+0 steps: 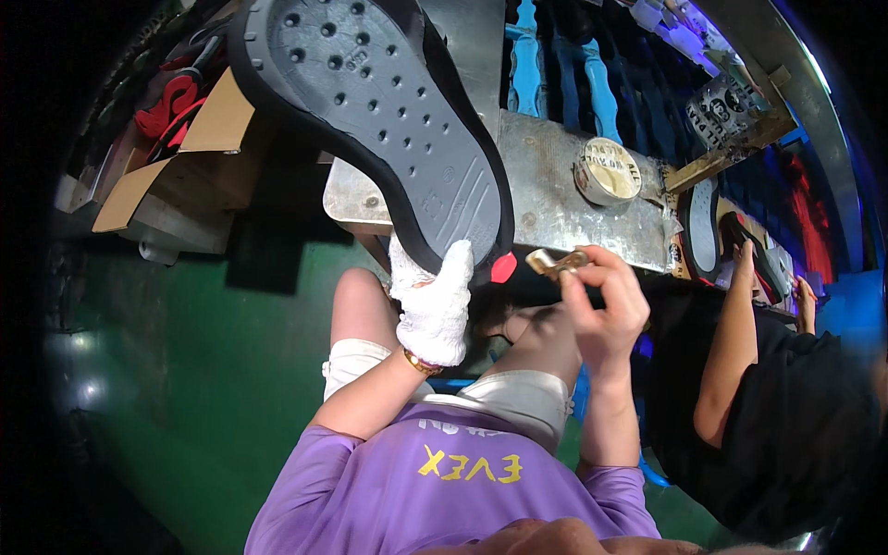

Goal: The person applies glue to the edge of a shoe sole using a small brush. They repeatedly dip the brush into a container of glue and spread it along the perimeter of the sole, then place the sole on a metal table.

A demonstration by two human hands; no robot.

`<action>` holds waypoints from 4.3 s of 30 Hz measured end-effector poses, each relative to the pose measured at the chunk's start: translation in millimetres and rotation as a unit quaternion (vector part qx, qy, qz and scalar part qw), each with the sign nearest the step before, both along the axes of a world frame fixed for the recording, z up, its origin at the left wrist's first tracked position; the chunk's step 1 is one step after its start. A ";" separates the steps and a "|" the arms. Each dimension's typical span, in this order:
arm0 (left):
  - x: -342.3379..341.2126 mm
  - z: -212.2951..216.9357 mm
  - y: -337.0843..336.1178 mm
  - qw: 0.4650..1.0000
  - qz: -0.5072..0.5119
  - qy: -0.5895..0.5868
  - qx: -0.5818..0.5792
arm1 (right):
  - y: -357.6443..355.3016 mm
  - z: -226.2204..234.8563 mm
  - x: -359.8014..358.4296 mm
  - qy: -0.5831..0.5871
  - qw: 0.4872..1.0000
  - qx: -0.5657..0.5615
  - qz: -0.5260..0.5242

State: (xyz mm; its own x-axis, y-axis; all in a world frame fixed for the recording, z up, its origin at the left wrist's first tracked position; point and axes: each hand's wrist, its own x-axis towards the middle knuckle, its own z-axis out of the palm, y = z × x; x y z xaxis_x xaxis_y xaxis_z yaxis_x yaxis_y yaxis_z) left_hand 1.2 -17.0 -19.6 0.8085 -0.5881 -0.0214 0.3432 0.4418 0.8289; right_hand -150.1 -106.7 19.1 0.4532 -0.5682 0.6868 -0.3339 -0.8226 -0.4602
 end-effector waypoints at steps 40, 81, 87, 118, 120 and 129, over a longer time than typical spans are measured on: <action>-1.3 0.2 19.5 0.996 -0.047 -0.013 0.069 | 22.6 -21.5 10.8 0.102 0.994 0.013 0.044; -9.5 2.2 26.3 0.996 -0.082 0.036 0.025 | 21.9 -29.6 -3.8 0.051 0.997 -0.002 0.061; -9.2 2.0 25.7 0.997 -0.069 -0.001 0.025 | 25.8 -29.5 -8.9 0.057 0.989 0.009 0.135; -23.8 11.0 33.1 0.996 -0.074 -0.033 0.040 | 42.9 -11.9 -29.1 0.068 0.994 -0.049 0.074; -24.1 13.3 33.4 0.996 -0.078 -0.025 0.041 | 45.7 -20.6 -30.3 0.012 0.991 0.007 0.131; -26.5 22.0 28.5 0.991 -0.120 0.005 0.054 | 64.3 -88.9 -82.5 -0.222 0.906 0.354 0.066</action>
State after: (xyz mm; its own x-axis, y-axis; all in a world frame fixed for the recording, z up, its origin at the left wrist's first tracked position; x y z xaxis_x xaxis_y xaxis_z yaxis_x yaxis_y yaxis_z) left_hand -25.3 11.6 2.4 0.6458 -0.7567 -0.1016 0.4352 0.2555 0.8633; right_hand -232.6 -42.4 -69.8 0.3184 -0.8985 0.3021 0.0939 -0.2872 -0.9533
